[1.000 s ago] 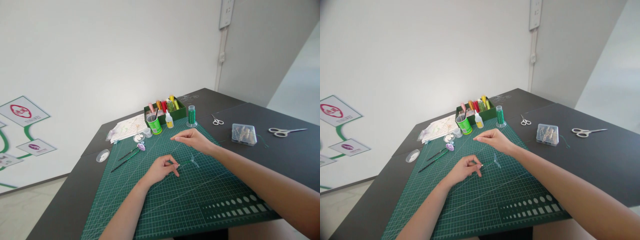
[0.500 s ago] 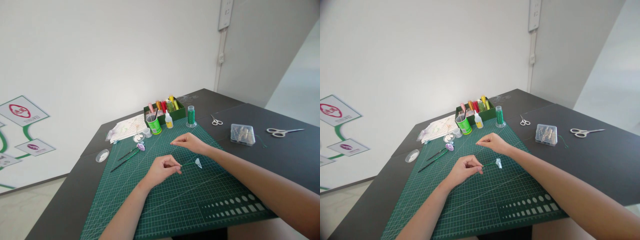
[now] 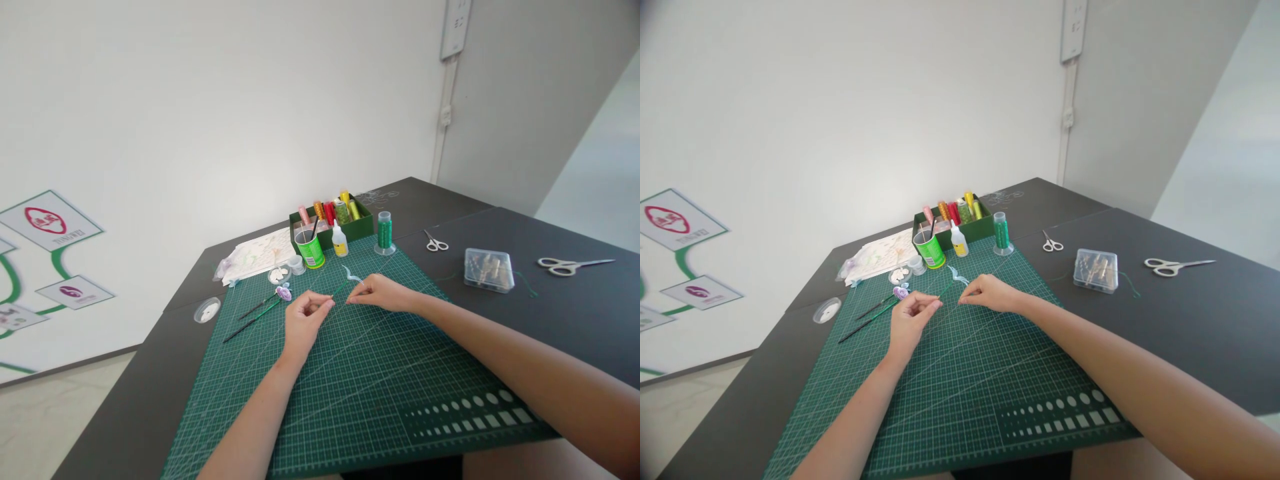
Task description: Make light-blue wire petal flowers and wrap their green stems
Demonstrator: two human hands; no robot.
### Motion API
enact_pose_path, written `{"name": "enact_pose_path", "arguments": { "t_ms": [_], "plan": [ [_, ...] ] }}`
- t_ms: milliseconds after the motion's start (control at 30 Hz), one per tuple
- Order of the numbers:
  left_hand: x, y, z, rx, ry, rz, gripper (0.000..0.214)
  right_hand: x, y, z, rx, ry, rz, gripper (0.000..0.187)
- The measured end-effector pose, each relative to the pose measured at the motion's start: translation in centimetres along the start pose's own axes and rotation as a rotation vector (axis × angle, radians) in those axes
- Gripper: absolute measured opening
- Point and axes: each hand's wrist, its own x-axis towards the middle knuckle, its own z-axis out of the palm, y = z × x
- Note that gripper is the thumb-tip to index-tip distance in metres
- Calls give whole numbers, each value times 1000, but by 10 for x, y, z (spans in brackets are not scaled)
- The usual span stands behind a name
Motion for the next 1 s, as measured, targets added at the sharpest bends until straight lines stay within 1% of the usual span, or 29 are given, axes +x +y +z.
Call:
{"name": "enact_pose_path", "arguments": {
  "t_ms": [100,200,300,433,633,767,900,1000],
  "plan": [
    [2,-1,-2,13,56,10,19,-1,-5,-1,26,-17,-9,42],
    [4,-2,-3,33,97,12,24,-2,-9,-2,26,-35,-2,42],
    [6,-3,-4,79,120,1,30,-5,-14,-1,28,-78,-28,43],
    [8,-6,-6,167,129,-18,29,-8,-20,-1,52,-130,-58,41],
    [9,-9,-5,174,79,-11,23,-15,-35,-7,159,-215,-87,39],
    [6,-6,-4,276,48,36,17,-20,-45,-12,233,-243,-112,36],
    [2,-3,-2,396,-52,64,15,-24,-50,-19,270,-236,-128,35],
    [0,-2,-2,497,-128,62,14,-26,-51,-23,334,-216,-145,33]
  ]
}}
